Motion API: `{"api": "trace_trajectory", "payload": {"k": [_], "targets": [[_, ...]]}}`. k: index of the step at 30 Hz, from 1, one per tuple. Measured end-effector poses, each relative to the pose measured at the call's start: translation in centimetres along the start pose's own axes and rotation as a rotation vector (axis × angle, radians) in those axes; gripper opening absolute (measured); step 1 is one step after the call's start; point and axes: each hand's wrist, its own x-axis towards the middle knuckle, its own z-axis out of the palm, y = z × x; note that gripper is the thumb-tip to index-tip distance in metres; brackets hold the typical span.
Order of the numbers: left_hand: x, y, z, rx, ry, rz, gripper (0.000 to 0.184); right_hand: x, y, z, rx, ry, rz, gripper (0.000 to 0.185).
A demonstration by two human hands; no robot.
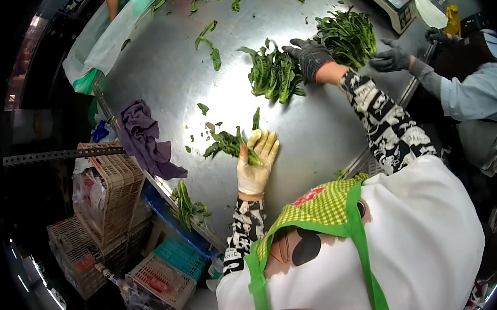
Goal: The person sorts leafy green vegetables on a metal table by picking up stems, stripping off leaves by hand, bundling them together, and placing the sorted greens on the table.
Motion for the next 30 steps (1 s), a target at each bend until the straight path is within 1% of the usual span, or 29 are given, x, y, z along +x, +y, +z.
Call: {"api": "trace_trajectory", "payload": {"k": [1,2,3,5,6,7,9,11,12,13,14,15,16,17,18,20,21,22,23,25,26,27,28,29,30], "targets": [[0.5,-0.2,-0.2,-0.001,-0.002,-0.004,0.048,-1.4,0.0,0.0,-0.078,0.068,0.068,0.058],[0.5,-0.2,-0.3,0.011,0.017,0.016,0.046,-2.9,0.1,0.8,-0.033,0.185,0.099,0.053],[0.5,0.0,-0.1,0.006,0.022,0.017,0.043,-4.0,-0.3,1.2,0.072,0.228,0.201,0.048],[0.2,0.8,-0.2,0.040,0.054,0.146,0.043,-7.2,-1.6,1.3,0.214,0.316,0.162,0.042],[0.3,1.6,-0.7,0.056,0.097,0.262,0.041,-8.4,-2.6,1.0,0.345,0.322,0.215,0.038],[0.3,2.6,-1.3,0.074,0.136,0.378,0.040,-9.4,-3.9,1.4,0.247,0.342,0.282,0.032],[-0.7,5.1,-1.3,0.049,0.283,0.568,0.038,-9.6,-5.7,1.9,0.390,0.065,0.457,0.025],[-2.4,6.8,-1.0,0.105,0.237,0.609,0.036,-8.4,-6.5,2.7,-0.009,-0.182,0.004,0.018],[-3.2,6.9,-0.3,0.125,0.211,0.603,0.035,-8.3,-7.1,3.0,0.537,-0.277,0.204,0.016],[-3.9,7.0,0.5,0.146,0.187,0.596,0.034,-8.1,-7.6,3.3,1.058,-0.277,0.459,0.016],[-4.4,6.6,1.4,0.138,0.188,0.584,0.030,-7.4,-8.2,3.6,1.175,-0.349,0.569,0.016],[-4.0,6.6,0.6,0.091,-0.133,0.474,0.029,-6.8,-8.7,2.7,1.292,-0.418,0.678,0.017],[-4.6,5.3,2.6,0.107,0.006,0.472,0.027,-6.0,-8.3,4.9,1.456,-0.350,0.621,0.018],[-5.3,3.4,4.5,0.126,0.149,0.468,0.026,-4.8,-7.7,9.0,1.619,-0.276,0.565,0.020],[-5.3,2.5,4.1,0.132,0.133,0.411,0.024,-4.0,-7.3,11.2,1.774,-0.193,0.499,0.022],[-4.4,1.1,2.2,0.131,0.097,0.313,0.018,-3.6,-8.0,8.8,1.576,-0.286,0.665,0.025],[-4.2,0.1,2.7,0.150,0.131,0.307,0.014,-3.9,-8.5,7.1,1.465,-0.340,0.743,0.026],[-3.9,-0.5,2.8,0.136,0.168,0.300,0.014,-4.8,-8.5,5.7,1.433,-0.252,0.663,0.023],[-3.7,-1.1,2.9,0.117,0.209,0.295,0.013,-5.2,-8.5,4.3,1.304,-0.253,0.599,0.021],[-3.5,-2.2,3.2,0.134,0.214,0.294,0.013,-6.9,-8.4,1.8,1.041,-0.274,0.476,0.016],[-3.2,-2.6,3.3,0.131,0.220,0.280,0.012,-8.9,-8.7,0.0,1.329,-0.201,0.450,0.014],[-2.6,-3.0,3.3,0.127,0.222,0.268,0.012,-9.6,-8.4,-0.5,1.320,-0.262,0.376,0.013],[-2.0,-3.5,3.1,0.209,0.263,0.271,0.018,-10.3,-8.1,-0.8,1.312,-0.322,0.301,0.012],[-1.2,-4.0,3.1,0.262,0.281,0.240,0.031,-10.7,-7.9,-0.7,1.305,-0.377,0.226,0.011],[-0.4,-4.8,4.4,0.281,0.281,0.224,0.036,-11.3,-7.3,-0.2,1.244,-0.320,0.054,0.017]]}}
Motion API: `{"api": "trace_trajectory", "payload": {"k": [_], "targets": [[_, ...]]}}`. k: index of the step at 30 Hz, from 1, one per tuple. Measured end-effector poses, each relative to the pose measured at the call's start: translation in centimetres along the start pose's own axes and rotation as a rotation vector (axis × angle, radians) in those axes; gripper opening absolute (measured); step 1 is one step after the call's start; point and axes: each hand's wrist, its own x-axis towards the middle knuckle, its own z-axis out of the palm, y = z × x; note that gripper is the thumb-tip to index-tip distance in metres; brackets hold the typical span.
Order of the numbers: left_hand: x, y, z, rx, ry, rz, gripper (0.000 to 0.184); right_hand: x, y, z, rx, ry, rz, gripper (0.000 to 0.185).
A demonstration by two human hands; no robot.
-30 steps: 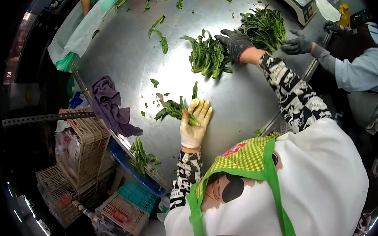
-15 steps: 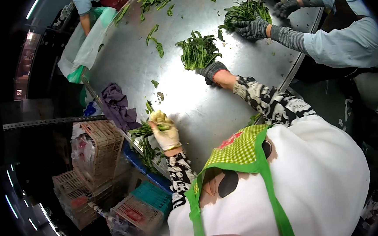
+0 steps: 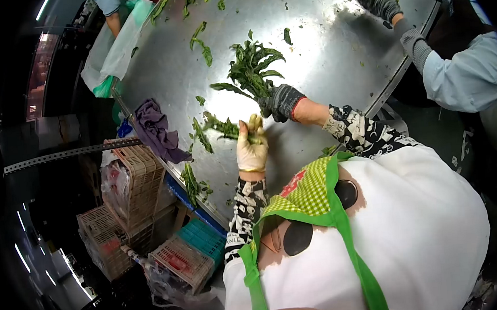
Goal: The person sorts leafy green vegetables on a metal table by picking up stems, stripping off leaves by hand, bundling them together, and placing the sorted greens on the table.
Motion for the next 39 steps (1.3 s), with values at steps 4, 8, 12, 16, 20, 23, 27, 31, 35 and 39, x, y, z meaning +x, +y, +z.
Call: {"api": "trace_trajectory", "payload": {"k": [4,8,12,16,20,23,27,31,35,39], "targets": [[0.6,-1.3,3.5,0.087,-0.027,-0.043,0.047,0.1,1.9,-0.6,-1.021,0.020,-0.524,0.037],[1.7,-1.8,3.9,0.006,-0.113,-0.054,0.038,0.6,2.2,-0.7,-1.078,-0.094,-0.640,0.028],[1.8,-1.9,4.3,0.028,-0.082,-0.048,0.030,0.8,1.8,-1.4,-0.958,-0.233,-0.608,0.020],[1.8,-1.9,4.5,-0.128,0.039,-0.013,0.028,0.2,1.8,-2.1,-0.463,-0.154,-0.270,0.016],[1.5,-2.4,4.0,-0.131,0.056,-0.022,0.029,1.2,5.0,-1.7,-0.450,0.008,-0.424,0.010],[1.1,-3.0,4.5,-0.097,0.078,-0.028,0.029,0.5,3.8,-0.4,-0.631,0.012,-0.364,0.020],[1.1,-3.1,3.1,-0.062,0.099,0.086,0.026,-0.5,3.2,0.9,0.516,0.076,0.166,0.014],[-0.1,-2.1,4.1,-0.062,0.106,0.265,0.022,-0.2,5.4,1.0,0.906,0.311,0.255,0.018],[0.5,-0.6,1.6,0.009,0.115,0.317,0.017,-0.3,4.8,0.2,-0.736,-0.245,-0.027,0.037],[-0.3,-1.5,2.5,0.076,0.234,0.257,0.022,-2.3,1.1,2.0,-0.437,0.145,-0.091,0.052]]}}
